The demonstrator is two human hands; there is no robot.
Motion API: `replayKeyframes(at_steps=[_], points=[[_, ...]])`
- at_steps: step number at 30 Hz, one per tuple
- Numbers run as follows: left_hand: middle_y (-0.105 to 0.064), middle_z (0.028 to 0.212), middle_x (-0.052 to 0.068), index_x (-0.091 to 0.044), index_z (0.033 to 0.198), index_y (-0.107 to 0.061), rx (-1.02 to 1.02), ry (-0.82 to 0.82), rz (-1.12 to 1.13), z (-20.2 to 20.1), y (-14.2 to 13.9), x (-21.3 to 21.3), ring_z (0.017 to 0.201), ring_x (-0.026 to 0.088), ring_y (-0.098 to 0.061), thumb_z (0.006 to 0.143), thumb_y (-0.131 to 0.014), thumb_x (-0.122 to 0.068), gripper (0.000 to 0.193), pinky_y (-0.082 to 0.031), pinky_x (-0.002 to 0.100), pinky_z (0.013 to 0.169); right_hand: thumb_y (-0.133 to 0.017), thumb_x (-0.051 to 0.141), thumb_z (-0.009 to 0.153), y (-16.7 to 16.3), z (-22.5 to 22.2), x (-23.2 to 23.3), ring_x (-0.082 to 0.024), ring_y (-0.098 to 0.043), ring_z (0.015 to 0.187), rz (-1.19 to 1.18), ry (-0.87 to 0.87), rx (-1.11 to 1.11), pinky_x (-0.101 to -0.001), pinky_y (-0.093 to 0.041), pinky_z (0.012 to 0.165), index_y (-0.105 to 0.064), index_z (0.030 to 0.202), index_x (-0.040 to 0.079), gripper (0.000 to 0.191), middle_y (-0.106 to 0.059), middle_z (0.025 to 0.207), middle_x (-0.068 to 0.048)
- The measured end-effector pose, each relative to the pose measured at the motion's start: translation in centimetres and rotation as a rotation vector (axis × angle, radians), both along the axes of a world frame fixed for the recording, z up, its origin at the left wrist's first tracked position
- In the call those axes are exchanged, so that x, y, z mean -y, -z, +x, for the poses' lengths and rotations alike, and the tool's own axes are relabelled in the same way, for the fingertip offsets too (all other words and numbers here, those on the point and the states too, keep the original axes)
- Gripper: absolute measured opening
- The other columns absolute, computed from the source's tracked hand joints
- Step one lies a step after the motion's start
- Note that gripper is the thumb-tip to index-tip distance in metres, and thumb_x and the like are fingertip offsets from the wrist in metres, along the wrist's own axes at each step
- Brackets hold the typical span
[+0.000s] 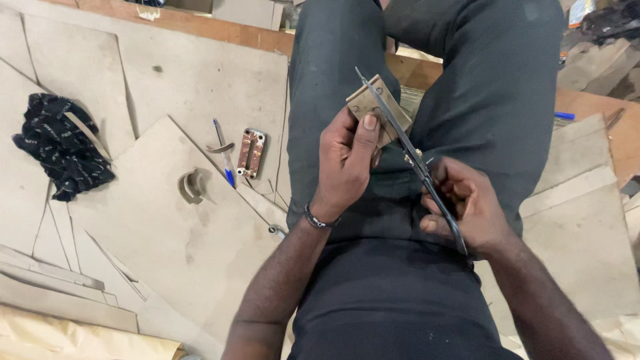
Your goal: The person uses large shears to cut a small rectangular piece of cardboard, following a drawn outline. They rotate the piece and make several cuts to shape it, then place the finished piece on the work surface.
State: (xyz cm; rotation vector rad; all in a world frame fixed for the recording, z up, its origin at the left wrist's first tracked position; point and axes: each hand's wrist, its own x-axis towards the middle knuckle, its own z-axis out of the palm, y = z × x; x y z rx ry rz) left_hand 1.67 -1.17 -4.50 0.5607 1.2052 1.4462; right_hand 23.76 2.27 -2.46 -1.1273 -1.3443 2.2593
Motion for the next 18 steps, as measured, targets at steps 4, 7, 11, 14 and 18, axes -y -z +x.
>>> replayKeyframes(at_steps=[4, 7, 11, 14, 18], points=[[-0.058, 0.078, -0.005, 0.001, 0.12, -0.062, -0.018, -0.031, -0.033, 0.5, 0.1, -0.2, 0.061, 0.0, -0.045, 0.114, -0.051, -0.024, 0.028, -0.038, 0.019, 0.053, -0.096, 0.043, 0.07, 0.3, 0.1, 0.0, -0.004, -0.044, 0.069, -0.028, -0.003, 0.027, -0.0214, -0.038, 0.061, -0.05, 0.092, 0.008, 0.062, -0.048, 0.078, 0.004], [-0.059, 0.08, -0.002, 0.001, 0.117, -0.064, -0.19, -0.111, -0.127, 0.9, -0.4, -0.4, 0.067, 0.003, -0.05, 0.113, -0.053, -0.026, 0.03, -0.042, 0.021, 0.059, -0.092, 0.051, 0.069, 0.5, 0.1, -0.6, -0.005, -0.047, 0.07, -0.018, -0.049, 0.074, -0.0207, -0.041, 0.062, -0.051, 0.096, 0.008, 0.065, -0.053, 0.08, 0.003], [-0.058, 0.108, 0.007, 0.001, 0.12, -0.057, -0.69, -0.266, -0.012, 1.3, -1.8, -0.2, 0.086, 0.01, -0.056, 0.106, -0.066, -0.023, 0.029, -0.05, 0.026, 0.074, -0.089, 0.061, 0.068, 1.0, 0.1, -0.4, -0.005, -0.051, 0.072, -0.048, -0.035, 0.102, -0.0215, -0.044, 0.061, -0.053, 0.104, 0.008, 0.073, -0.056, 0.084, 0.002], [-0.058, 0.112, 0.014, 0.0, 0.113, -0.064, -0.883, -0.268, 0.025, 0.8, -2.3, -0.7, 0.09, 0.02, -0.057, 0.098, -0.074, -0.016, 0.024, -0.05, 0.031, 0.078, -0.088, 0.057, 0.067, 2.0, 0.3, 0.0, -0.007, -0.052, 0.074, -0.055, -0.039, 0.145, -0.0235, -0.045, 0.063, -0.054, 0.105, 0.007, 0.071, -0.056, 0.084, 0.001], [-0.062, 0.121, 0.015, 0.0, 0.113, -0.07, -0.993, -0.299, 0.115, 0.3, -2.7, -1.6, 0.114, 0.031, -0.059, 0.091, -0.078, -0.015, 0.027, -0.049, 0.04, 0.102, -0.079, 0.058, 0.073, 4.7, 0.2, -0.3, -0.01, -0.049, 0.076, 0.088, -0.047, 0.148, -0.0258, -0.041, 0.065, -0.055, 0.109, 0.006, 0.068, -0.053, 0.085, -0.001]])
